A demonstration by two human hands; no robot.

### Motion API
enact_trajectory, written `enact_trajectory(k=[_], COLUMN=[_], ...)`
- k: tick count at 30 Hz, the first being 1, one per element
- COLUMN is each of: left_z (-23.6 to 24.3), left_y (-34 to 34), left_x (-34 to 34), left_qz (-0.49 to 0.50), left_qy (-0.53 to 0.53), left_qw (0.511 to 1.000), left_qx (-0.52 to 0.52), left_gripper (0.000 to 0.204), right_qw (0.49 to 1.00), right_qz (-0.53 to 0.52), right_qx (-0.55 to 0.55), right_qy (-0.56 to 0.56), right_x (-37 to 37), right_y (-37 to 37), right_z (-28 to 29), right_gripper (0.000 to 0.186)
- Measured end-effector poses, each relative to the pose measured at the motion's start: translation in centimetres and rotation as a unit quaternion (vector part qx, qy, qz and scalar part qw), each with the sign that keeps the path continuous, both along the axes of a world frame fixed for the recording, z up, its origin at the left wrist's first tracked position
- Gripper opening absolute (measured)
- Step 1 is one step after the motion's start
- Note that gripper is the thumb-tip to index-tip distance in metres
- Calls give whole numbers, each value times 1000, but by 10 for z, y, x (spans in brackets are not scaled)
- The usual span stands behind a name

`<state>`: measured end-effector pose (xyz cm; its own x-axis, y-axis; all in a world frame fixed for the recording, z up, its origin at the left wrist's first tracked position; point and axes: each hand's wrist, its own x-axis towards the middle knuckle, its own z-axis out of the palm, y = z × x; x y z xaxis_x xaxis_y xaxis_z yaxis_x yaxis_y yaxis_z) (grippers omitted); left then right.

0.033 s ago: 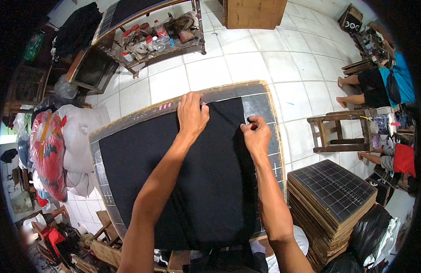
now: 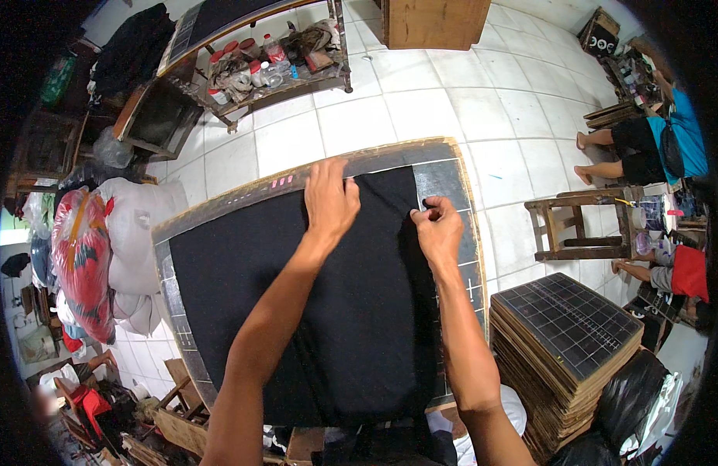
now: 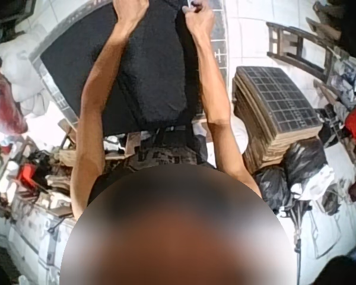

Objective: The person prepares a black fabric on a table, aligns it, and secures it with a stapler. Another worker performs screen printing on a nearby table. The camera wearer then staples the fabric edges to the table frame.

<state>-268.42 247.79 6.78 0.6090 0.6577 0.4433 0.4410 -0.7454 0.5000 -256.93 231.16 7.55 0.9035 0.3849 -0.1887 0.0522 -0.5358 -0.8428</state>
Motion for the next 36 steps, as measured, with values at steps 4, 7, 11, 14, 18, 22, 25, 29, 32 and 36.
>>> enact_trajectory(k=[4, 7, 11, 14, 18, 22, 25, 29, 32, 36], left_z=[2, -3, -8, -8, 1, 11, 12, 11, 15, 12], left_y=[-47, -35, 18, 24, 22, 29, 28, 23, 17, -21], left_x=[-23, -39, -39, -16, 7, 13, 13, 14, 12, -2], left_qz=[-181, -145, -52, -110, -111, -81, -88, -95, -94, -163], left_qy=[111, 181, 67, 67, 91, 110, 144, 113, 92, 78], left_qw=[977, 972, 995, 990, 984, 940, 946, 969, 982, 983], left_qx=[-23, -31, -57, -59, -109, -314, -276, -198, -137, -16], left_gripper=[69, 72, 56, 37, 22, 19, 21, 25, 31, 55], right_qw=[1000, 999, 999, 998, 995, 996, 997, 996, 996, 995], right_qz=[6, 19, 24, 7, -7, -11, -20, -22, -20, -21], right_qx=[14, 34, 39, 49, 92, 82, 78, 78, 75, 87], right_qy=[-12, -3, 26, 41, 36, 29, 21, -24, -35, -41], right_x=[6, 9, 7, 4, 4, 7, 7, 5, 4, 4], right_y=[8, 11, 11, 13, 20, 22, 22, 23, 23, 22], right_z=[0, 0, 2, 2, 1, -2, -3, -4, -5, -10], right_gripper=[35, 36, 37, 38, 39, 38, 37, 36, 35, 35])
